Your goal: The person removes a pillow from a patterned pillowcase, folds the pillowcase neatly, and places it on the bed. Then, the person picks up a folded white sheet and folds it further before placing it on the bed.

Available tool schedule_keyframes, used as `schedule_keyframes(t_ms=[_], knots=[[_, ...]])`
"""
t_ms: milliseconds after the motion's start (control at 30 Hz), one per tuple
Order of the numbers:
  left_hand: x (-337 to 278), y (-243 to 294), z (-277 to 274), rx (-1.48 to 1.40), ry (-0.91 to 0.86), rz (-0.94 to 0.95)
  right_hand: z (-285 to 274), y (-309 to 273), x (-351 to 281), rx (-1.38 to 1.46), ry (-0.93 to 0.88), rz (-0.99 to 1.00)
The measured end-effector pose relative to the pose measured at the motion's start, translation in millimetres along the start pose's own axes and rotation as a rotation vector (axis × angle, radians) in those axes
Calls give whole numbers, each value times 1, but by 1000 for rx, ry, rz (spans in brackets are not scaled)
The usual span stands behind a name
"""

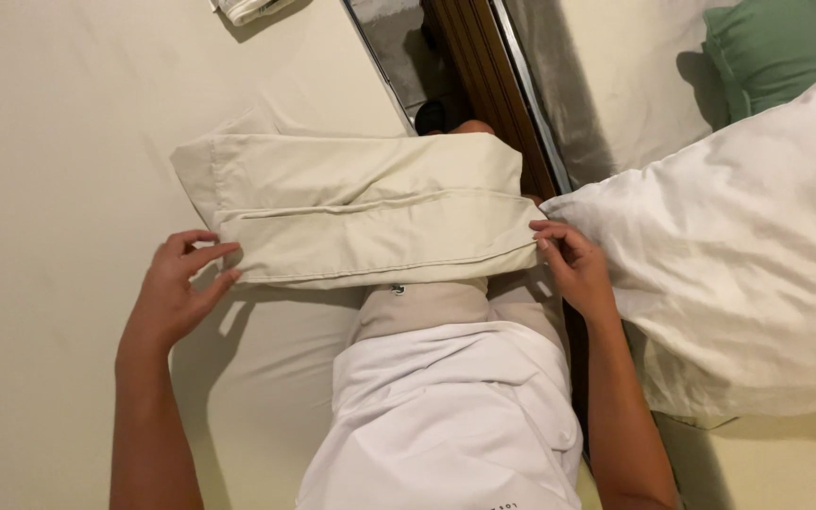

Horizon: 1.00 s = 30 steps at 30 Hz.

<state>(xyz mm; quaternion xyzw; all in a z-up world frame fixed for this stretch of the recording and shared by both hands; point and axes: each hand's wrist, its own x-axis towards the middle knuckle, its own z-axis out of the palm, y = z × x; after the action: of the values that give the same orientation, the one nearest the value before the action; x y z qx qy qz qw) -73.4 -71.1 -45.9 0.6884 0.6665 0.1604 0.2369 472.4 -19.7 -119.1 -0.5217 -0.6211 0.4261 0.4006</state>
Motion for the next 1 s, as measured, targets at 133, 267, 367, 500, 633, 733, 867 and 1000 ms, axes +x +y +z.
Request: schedule_keyframes(t_ms=[133, 267, 367, 500, 633, 733, 867, 1000], knots=[[-3, 7, 5, -50, -103, -77, -4, -6, -2, 6, -44, -44], [-5, 20, 5, -54, -187, -268, -4, -11, -1, -67, -21, -65], [-9, 14, 8, -99, -117, -254, -7, -14, 1, -120, -19, -66], [-11, 24, 1, -47, -40, -190, -10, -23, 1, -196, -35, -81], [-8, 22, -3, -55, 45, -90, -10, -21, 2, -176, -9, -41], [-6, 17, 2, -97, 110, -82, -12, -17, 0, -157, 18, -36], [2, 38, 8, -52, 125, -178, -5, -21, 3, -34, 87, 15], [6, 32, 27, -119, 249, -161, -3, -1, 4, 185, 123, 270]])
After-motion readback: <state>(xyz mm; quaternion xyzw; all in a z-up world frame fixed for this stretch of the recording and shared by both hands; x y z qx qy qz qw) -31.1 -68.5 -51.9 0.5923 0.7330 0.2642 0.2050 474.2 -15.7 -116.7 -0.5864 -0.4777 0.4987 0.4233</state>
